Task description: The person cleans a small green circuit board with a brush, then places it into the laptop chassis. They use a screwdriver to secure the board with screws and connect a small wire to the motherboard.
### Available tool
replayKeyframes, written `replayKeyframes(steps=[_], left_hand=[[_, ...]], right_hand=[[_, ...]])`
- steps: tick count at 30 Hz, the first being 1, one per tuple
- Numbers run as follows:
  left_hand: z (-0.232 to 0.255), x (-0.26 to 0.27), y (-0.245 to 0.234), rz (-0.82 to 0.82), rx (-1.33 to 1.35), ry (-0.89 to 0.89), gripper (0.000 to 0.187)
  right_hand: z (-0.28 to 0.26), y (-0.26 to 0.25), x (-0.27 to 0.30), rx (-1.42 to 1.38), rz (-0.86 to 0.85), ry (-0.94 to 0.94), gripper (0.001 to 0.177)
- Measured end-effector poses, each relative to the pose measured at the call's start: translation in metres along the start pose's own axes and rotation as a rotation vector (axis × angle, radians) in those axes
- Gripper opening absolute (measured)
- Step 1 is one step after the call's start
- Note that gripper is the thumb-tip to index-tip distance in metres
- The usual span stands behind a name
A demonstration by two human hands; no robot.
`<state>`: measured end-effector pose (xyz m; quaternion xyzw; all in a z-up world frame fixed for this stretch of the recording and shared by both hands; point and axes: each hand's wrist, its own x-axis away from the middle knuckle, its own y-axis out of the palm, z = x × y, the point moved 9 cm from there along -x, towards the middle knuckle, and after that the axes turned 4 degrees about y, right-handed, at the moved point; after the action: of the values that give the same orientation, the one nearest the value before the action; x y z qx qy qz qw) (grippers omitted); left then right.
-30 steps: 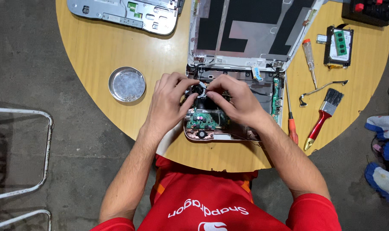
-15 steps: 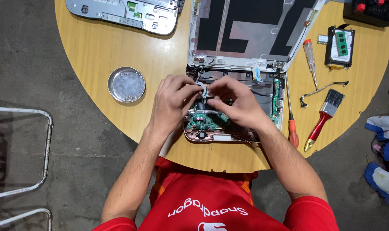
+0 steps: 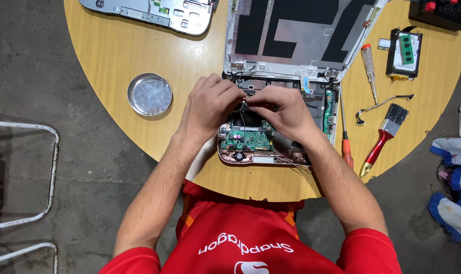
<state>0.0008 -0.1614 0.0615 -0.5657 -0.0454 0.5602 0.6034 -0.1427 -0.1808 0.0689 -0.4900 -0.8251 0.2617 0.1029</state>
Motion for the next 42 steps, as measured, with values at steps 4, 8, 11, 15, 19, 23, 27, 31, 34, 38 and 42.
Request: replayKeyframes(steps=[4,8,11,15,19,23,27,31,34,38,42], left_hand=[[-0.004,-0.005,0.004,-0.012,0.068,0.022,0.006],[-0.01,-0.008,0.006,-0.043,0.181,-0.018,0.014],[-0.015,-0.008,0.005,-0.051,0.241,-0.067,0.019],[-0.016,-0.005,0.017,-0.066,0.282,-0.068,0.023],[-0.019,-0.006,0.015,-0.052,0.327,-0.086,0.022],[-0.021,-0.004,0.012,-0.032,0.382,-0.108,0.023],[-0.022,0.005,0.002,0.025,0.476,-0.187,0.026],[-0.019,0.023,0.0,0.074,0.474,-0.234,0.02],[-0.01,0.025,-0.003,0.095,0.501,-0.231,0.014],[-0.011,0.027,-0.003,0.13,0.501,-0.267,0.01],[-0.013,0.027,-0.003,0.14,0.504,-0.311,0.01]], right_hand=[[0.009,0.006,-0.002,0.097,-0.01,-0.022,0.017],[0.005,0.009,-0.004,0.146,-0.049,-0.001,0.015],[-0.008,0.007,-0.005,0.126,-0.061,-0.016,0.019],[0.001,0.008,-0.005,0.12,-0.05,0.015,0.019],[0.01,0.005,-0.004,0.06,0.009,0.062,0.022],[0.016,0.005,-0.003,-0.09,0.049,0.085,0.021],[0.027,0.005,0.0,-0.18,0.068,0.076,0.017],[0.032,0.005,0.002,-0.299,0.067,0.05,0.013],[0.033,0.006,0.003,-0.349,0.067,0.058,0.012],[0.036,0.01,0.005,-0.457,0.08,0.088,0.012],[0.033,0.012,0.003,-0.479,0.081,0.093,0.012]])
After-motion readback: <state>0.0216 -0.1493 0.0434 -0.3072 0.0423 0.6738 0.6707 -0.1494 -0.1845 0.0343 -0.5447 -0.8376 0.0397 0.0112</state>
